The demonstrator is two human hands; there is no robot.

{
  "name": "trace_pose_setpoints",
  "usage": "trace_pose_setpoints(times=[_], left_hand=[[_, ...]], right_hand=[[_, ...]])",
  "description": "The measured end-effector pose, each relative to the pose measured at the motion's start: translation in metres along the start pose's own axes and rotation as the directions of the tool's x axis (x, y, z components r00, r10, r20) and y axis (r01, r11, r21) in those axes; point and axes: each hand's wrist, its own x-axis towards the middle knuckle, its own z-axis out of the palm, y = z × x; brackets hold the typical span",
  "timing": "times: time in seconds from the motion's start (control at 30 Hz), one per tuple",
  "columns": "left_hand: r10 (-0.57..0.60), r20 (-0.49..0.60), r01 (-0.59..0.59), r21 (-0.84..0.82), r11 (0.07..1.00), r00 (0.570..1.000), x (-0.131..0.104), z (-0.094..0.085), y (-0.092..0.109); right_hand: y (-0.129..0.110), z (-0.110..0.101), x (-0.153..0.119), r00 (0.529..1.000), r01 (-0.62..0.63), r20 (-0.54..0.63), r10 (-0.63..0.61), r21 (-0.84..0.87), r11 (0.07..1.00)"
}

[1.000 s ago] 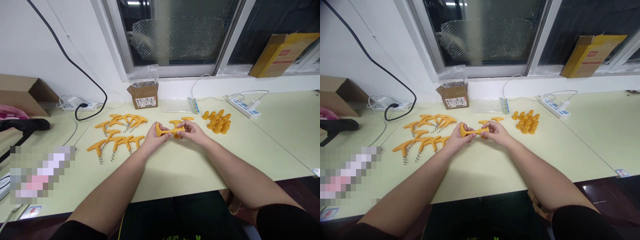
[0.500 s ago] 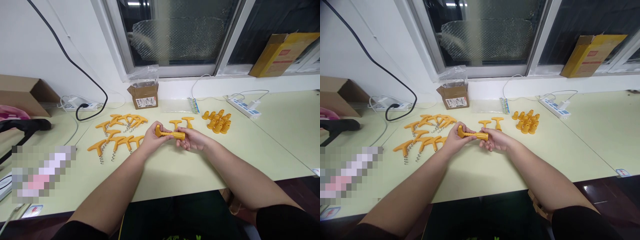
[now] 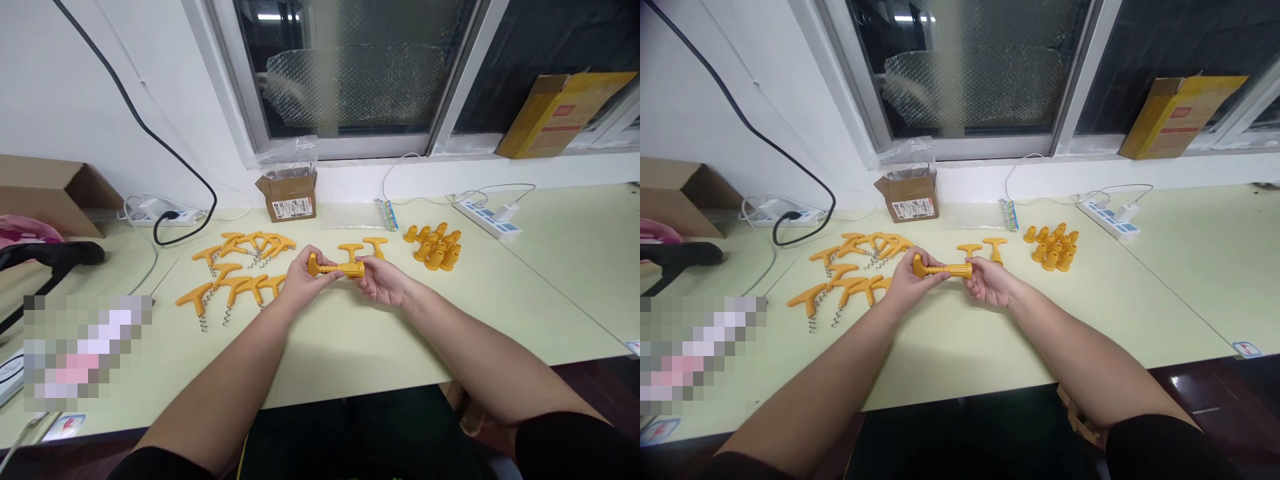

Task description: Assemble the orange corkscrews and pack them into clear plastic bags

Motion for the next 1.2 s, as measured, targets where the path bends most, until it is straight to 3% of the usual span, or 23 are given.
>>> trace_pose_setpoints(times=[0.1, 0.17, 0.3, 0.47, 0.57, 0.73, 0.87, 1.0, 1.07, 1.1, 1.2], left_hand=[[0.061, 0.004, -0.061, 0.117, 0.991, 0.998, -0.004, 0.0, 0.003], [0.065, 0.003, -0.065, 0.121, 0.991, 0.998, -0.004, 0.0, 0.004], [-0.016, -0.003, 0.016, -0.024, 1.0, 1.0, 0.0, -0.001, -0.001], [-0.164, -0.008, 0.162, -0.12, 0.98, 0.986, 0.006, -0.003, -0.003], [-0.268, -0.006, 0.264, -0.147, 0.953, 0.964, 0.008, -0.004, -0.002], [-0.385, -0.013, 0.369, -0.256, 0.893, 0.923, 0.009, -0.003, -0.001], [-0.464, -0.024, 0.432, -0.325, 0.842, 0.886, 0.01, 0.001, 0.001], [-0.544, -0.007, 0.501, -0.376, 0.779, 0.839, 0.01, 0.003, 0.002], [-0.539, -0.011, 0.497, -0.372, 0.784, 0.842, 0.01, 0.003, 0.001], [-0.519, -0.02, 0.478, -0.359, 0.802, 0.855, 0.01, 0.002, 0.001], [-0.429, -0.046, 0.397, -0.3, 0.867, 0.902, 0.009, 0.0, 0.0]], right_hand=[[-0.001, 0.003, 0.001, 0.99, -0.134, 0.062, 0.13, 0.079, 0.988], [-0.001, 0.003, 0.0, 0.988, -0.135, 0.084, 0.132, 0.038, 0.99], [0.0, 0.0, -0.005, 0.991, 0.11, 0.082, -0.101, -0.117, 0.987], [0.003, -0.002, -0.006, 0.934, 0.356, 0.08, -0.349, -0.31, 0.882], [0.008, -0.006, -0.002, 0.865, 0.481, 0.104, -0.492, -0.456, 0.749], [0.019, -0.013, 0.01, 0.66, 0.638, 0.217, -0.72, -0.667, 0.384], [0.02, -0.018, 0.015, 0.543, 0.657, 0.323, -0.775, -0.739, 0.152], [0.016, -0.014, 0.009, 0.468, 0.626, 0.42, -0.777, -0.779, -0.045], [0.014, -0.01, 0.003, 0.474, 0.625, 0.416, -0.776, -0.78, -0.036], [0.013, -0.008, 0.0, 0.504, 0.625, 0.387, -0.772, -0.781, 0.016], [0.011, -0.005, -0.006, 0.656, 0.552, 0.239, -0.716, -0.799, 0.239]])
